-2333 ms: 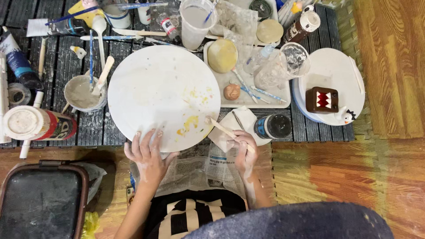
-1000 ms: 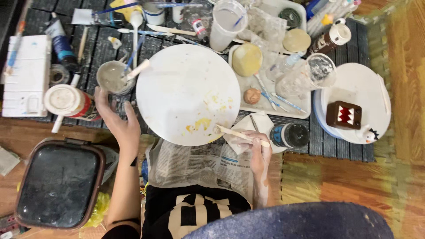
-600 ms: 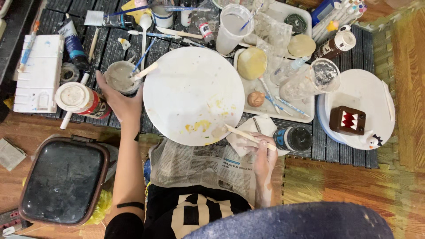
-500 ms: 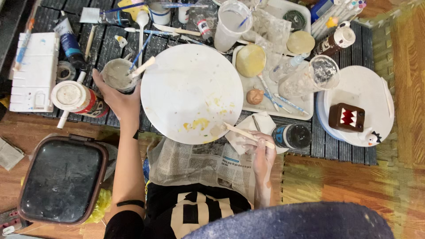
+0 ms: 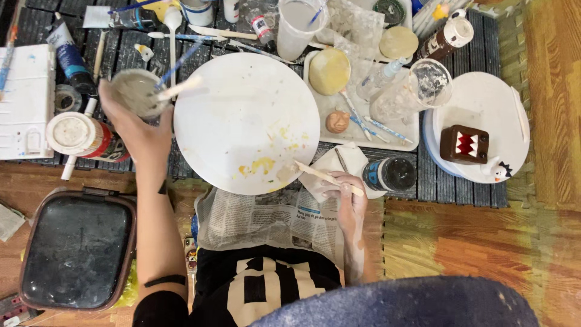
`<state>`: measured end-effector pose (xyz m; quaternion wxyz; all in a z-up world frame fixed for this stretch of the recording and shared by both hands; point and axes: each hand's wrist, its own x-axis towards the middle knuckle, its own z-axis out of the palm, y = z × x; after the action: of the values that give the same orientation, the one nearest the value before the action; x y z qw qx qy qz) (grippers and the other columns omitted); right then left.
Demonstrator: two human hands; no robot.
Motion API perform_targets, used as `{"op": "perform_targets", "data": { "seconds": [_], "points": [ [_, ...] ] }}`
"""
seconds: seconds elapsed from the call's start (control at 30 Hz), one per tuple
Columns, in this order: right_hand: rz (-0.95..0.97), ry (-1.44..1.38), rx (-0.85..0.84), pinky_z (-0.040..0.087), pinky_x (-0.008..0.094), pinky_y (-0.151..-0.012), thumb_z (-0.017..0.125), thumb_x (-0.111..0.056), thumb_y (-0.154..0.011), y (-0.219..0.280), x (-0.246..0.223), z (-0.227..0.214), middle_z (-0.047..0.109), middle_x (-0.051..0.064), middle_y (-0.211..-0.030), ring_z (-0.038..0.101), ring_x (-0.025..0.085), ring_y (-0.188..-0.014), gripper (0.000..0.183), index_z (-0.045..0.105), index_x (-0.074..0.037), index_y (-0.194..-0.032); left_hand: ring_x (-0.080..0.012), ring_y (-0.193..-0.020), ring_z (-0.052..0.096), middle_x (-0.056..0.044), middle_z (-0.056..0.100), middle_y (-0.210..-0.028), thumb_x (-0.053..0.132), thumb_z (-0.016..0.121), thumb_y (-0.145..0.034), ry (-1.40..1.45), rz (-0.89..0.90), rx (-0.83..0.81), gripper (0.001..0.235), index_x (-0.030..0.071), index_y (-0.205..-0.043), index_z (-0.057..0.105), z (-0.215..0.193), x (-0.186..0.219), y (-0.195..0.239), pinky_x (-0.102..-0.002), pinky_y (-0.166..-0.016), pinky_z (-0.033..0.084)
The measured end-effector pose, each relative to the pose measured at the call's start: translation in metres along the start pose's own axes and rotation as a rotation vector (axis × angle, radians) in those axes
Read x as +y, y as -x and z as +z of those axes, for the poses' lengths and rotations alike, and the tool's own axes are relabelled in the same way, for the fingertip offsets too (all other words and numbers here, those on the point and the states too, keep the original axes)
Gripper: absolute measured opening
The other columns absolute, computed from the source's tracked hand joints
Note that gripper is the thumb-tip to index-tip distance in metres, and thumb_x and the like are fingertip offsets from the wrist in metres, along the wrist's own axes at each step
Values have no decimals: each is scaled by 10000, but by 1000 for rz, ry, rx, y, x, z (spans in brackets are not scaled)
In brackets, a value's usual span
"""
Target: The person mixes a gray paste in a small container using a wooden stick. They scrape the sides of the container and stir the mixture repeatedly to achieve a uniform consistency.
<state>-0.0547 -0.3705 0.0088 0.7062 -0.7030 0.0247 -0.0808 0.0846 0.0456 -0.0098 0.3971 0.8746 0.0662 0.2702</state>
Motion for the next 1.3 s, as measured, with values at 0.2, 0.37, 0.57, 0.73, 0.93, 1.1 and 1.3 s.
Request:
{"op": "perform_targets", "data": {
  "seconds": [0.2, 0.37, 0.57, 0.73, 0.93, 1.1, 1.3],
  "points": [
    [-11, -32, -69, 622, 337, -755, 458, -194, -1118, 0, 0, 3, 642, 224, -1252, 730, 280, -1006, 235, 542, 25, -1138, -343, -1552, 396, -187, 316, -1649, 105, 928, -904, 65, 194, 65, 1172, 105, -1647, 22, -37, 39, -1, -463, -1311, 309],
    [24, -25, -107, 637, 345, -754, 469, -219, -1112, 7, 8, 10, 648, 212, -1221, 730, 259, -933, 267, 560, 30, -1147, -304, -1430, 497, -162, 358, -1549, 279, 983, -658, 334, 151, -155, 1316, 151, -1660, 140, -82, 80, 79, -502, -1261, 448],
    [-71, -28, -239, 643, 352, -816, 484, -171, -1106, 6, 9, 27, 633, 197, -1226, 731, 267, -1022, 228, 590, 21, -1168, -333, -1324, 576, -171, 554, -1427, 348, 988, -481, 551, -175, -799, 1203, 89, -1460, 338, -83, 82, 155, -505, -1021, 490],
    [-168, 66, -365, 650, 314, -830, 493, -69, -1106, 5, 7, 40, 650, 188, -1243, 733, 253, -1045, 144, 614, -12, -1161, -325, -1264, 635, -215, 627, -1349, 296, 1018, -512, 334, -180, -760, 1183, 23, -1432, 327, -54, 73, 171, -436, -1089, 510],
    [-209, 7, -496, 654, 339, -844, 612, 86, -979, 1, 7, 62, 674, 180, -1260, 741, 248, -1065, 212, 660, -37, -1145, -363, -1321, 597, -300, 592, -1373, 258, 994, -570, 427, -116, -659, 1176, -43, -1450, 275, -34, 77, 166, -436, -1113, 481],
    [-299, 362, -617, 645, 303, -794, 683, 67, -927, 6, -8, 58, 737, 115, -1190, 765, 249, -1005, 202, 670, -81, -1064, -374, -1328, 561, -309, 583, -1359, 212, 997, -513, 394, -138, -654, 1210, -57, -1439, 266, -36, 75, 163, -432, -1100, 456],
    [-23, -141, -561, 675, 345, -765, 617, 15, -1003, 8, 4, 56, 701, 175, -1229, 777, 282, -1009, 119, 655, -26, -1108, -345, -1319, 600, -281, 594, -1363, 228, 989, -556, 465, -115, -649, 1114, -48, -1409, 327, -39, 74, 162, -419, -1108, 482]
  ]
}}
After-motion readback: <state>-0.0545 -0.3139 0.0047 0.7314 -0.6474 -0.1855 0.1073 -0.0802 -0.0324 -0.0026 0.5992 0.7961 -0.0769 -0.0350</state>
